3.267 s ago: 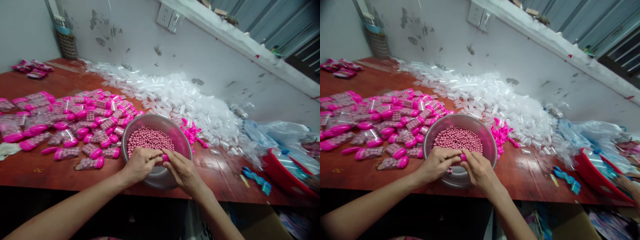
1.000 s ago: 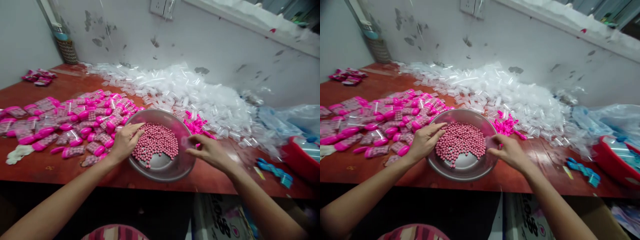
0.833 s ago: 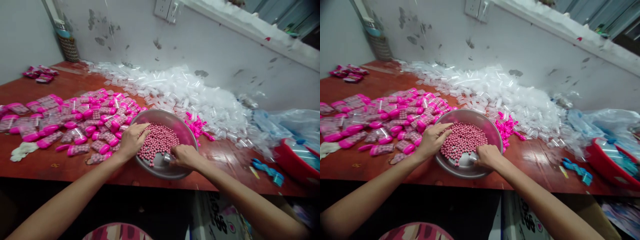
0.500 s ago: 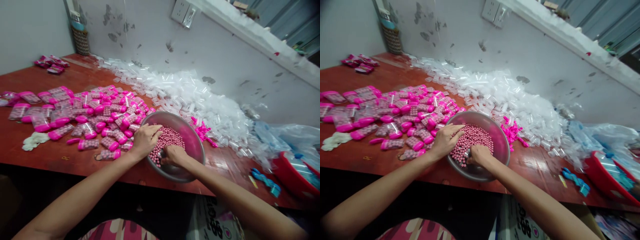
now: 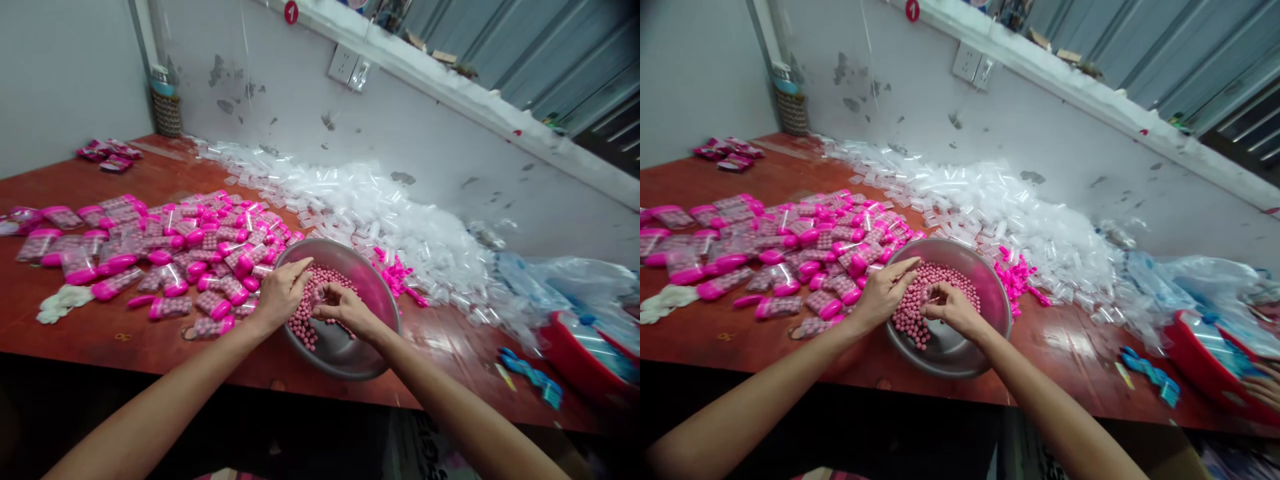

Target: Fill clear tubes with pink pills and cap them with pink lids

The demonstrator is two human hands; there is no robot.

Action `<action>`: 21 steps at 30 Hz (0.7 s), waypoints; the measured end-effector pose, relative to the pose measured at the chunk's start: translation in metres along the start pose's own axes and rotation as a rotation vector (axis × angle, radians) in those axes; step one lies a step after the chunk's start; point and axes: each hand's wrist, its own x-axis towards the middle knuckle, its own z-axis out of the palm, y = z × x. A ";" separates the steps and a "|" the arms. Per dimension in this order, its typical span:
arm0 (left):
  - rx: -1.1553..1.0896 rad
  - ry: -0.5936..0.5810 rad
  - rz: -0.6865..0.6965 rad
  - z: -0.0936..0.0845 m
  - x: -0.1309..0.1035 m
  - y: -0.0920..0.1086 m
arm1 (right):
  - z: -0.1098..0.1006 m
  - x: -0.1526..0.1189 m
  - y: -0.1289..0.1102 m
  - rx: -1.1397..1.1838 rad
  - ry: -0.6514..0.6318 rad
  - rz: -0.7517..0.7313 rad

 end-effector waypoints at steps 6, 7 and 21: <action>-0.309 -0.344 -0.118 0.010 0.002 0.017 | -0.011 -0.034 -0.003 0.394 0.072 -0.147; -0.360 -0.403 -0.119 0.015 0.002 0.020 | -0.012 -0.038 -0.002 0.406 0.088 -0.153; -0.416 -0.642 -0.334 0.038 -0.002 0.038 | -0.040 -0.076 0.008 -0.505 0.324 -0.541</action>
